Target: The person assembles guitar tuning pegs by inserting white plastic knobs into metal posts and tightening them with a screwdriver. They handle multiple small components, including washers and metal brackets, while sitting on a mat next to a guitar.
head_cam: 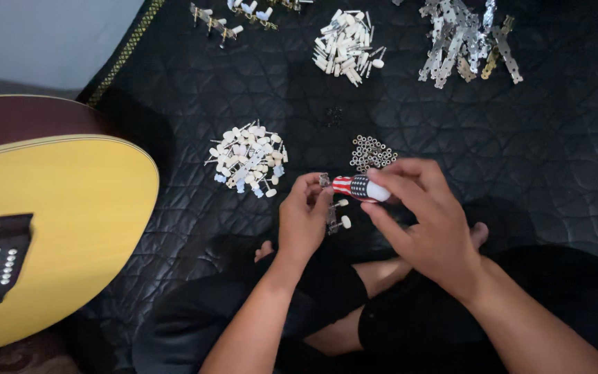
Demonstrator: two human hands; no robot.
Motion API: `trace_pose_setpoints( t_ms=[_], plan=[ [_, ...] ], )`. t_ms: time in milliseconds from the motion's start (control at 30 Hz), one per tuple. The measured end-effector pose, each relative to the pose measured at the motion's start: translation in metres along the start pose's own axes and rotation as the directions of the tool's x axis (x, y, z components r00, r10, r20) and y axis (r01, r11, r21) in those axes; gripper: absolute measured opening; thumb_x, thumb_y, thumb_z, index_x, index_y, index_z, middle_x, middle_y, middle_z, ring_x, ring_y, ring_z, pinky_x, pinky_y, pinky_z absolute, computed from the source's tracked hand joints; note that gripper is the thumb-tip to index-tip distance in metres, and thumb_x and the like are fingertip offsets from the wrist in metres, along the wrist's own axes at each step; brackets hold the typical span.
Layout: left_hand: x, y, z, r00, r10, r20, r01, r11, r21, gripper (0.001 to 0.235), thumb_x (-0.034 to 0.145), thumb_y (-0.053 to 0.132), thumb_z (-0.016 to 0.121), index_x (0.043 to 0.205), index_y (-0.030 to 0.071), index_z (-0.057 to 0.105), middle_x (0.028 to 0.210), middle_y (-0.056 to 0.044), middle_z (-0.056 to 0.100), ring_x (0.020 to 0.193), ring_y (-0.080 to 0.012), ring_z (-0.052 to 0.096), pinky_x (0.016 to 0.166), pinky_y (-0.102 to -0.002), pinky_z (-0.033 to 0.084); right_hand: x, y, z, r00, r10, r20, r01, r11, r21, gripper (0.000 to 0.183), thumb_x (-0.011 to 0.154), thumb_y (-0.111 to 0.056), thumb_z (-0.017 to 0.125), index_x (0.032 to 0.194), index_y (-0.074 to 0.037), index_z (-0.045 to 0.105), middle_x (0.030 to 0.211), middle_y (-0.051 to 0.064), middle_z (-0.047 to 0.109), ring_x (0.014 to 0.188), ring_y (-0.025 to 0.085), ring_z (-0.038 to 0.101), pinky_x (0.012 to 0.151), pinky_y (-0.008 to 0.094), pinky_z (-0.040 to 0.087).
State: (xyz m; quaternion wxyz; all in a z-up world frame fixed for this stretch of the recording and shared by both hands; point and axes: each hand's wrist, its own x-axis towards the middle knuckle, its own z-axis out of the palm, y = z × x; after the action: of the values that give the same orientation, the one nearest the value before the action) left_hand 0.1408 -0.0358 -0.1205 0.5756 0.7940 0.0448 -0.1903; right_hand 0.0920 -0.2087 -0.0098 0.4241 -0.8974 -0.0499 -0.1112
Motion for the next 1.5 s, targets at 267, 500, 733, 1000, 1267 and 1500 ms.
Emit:
trace_pose_setpoints(
  t_ms=[267,500,733,1000,1267,1500],
  plan=[
    [0.002,0.0,0.002,1.0,-0.027,-0.001,0.027,0.999,-0.025,0.023,0.094,0.021,0.064,0.115,0.013,0.066,0.096,-0.002,0.077,0.085,-0.01,0.071,0.079,-0.025,0.053,-0.002,0.005,-0.003,0.999,0.026,-0.034,-0.025,1.0,0.009,0.038,0.091,-0.004,0.073,0.128,0.0,0.063,0.122,0.017,0.063,0.093,0.017,0.067,0.09,0.028,0.055],
    [-0.001,0.012,-0.002,0.998,-0.057,0.008,0.057,0.998,0.004,0.025,0.095,0.022,0.063,0.118,0.012,0.066,0.095,0.0,0.076,0.083,-0.0093,0.069,0.076,-0.025,0.052,-0.002,0.007,-0.005,0.998,-0.02,-0.055,0.019,0.999,-0.027,0.031,0.094,-0.006,0.073,0.124,0.001,0.067,0.117,0.017,0.06,0.085,0.018,0.071,0.083,0.028,0.06],
    [0.0,0.006,-0.001,0.998,-0.059,0.017,0.059,0.997,-0.052,0.026,0.094,0.022,0.064,0.119,0.012,0.065,0.096,-0.001,0.075,0.086,-0.0083,0.068,0.076,-0.024,0.05,0.006,0.001,-0.012,0.999,-0.051,-0.007,0.05,0.998,-0.026,0.026,0.097,0.002,0.062,0.122,0.005,0.064,0.121,0.022,0.064,0.106,0.027,0.067,0.087,0.031,0.058],
    [0.001,0.004,-0.001,0.999,-0.047,-0.002,0.047,0.999,-0.022,0.023,0.094,0.021,0.064,0.116,0.013,0.065,0.095,-0.001,0.075,0.086,-0.0097,0.068,0.079,-0.026,0.051,0.006,-0.002,-0.012,0.997,0.075,-0.013,-0.074,0.997,0.037,0.032,0.096,0.0,0.062,0.127,0.006,0.06,0.131,0.022,0.066,0.115,0.026,0.068,0.098,0.032,0.056],
    [-0.002,0.013,-0.001,0.998,-0.065,0.01,0.065,0.998,-0.015,0.024,0.094,0.021,0.063,0.117,0.013,0.066,0.097,0.0,0.076,0.087,-0.0091,0.07,0.077,-0.025,0.051,0.002,0.006,-0.009,0.995,-0.077,-0.07,0.074,0.996,-0.05,0.023,0.095,-0.002,0.071,0.117,0.005,0.068,0.116,0.02,0.063,0.108,0.03,0.065,0.094,0.037,0.055],
    [-0.003,0.008,0.001,0.999,-0.018,0.05,0.019,1.0,-0.012,0.022,0.095,0.02,0.064,0.116,0.013,0.066,0.094,0.0,0.076,0.08,-0.0088,0.066,0.078,-0.025,0.051,0.002,0.006,-0.008,0.996,-0.02,-0.087,0.019,1.0,-0.017,0.024,0.094,-0.001,0.074,0.118,0.001,0.069,0.115,0.02,0.058,0.109,0.028,0.062,0.094,0.033,0.054]
  ],
)
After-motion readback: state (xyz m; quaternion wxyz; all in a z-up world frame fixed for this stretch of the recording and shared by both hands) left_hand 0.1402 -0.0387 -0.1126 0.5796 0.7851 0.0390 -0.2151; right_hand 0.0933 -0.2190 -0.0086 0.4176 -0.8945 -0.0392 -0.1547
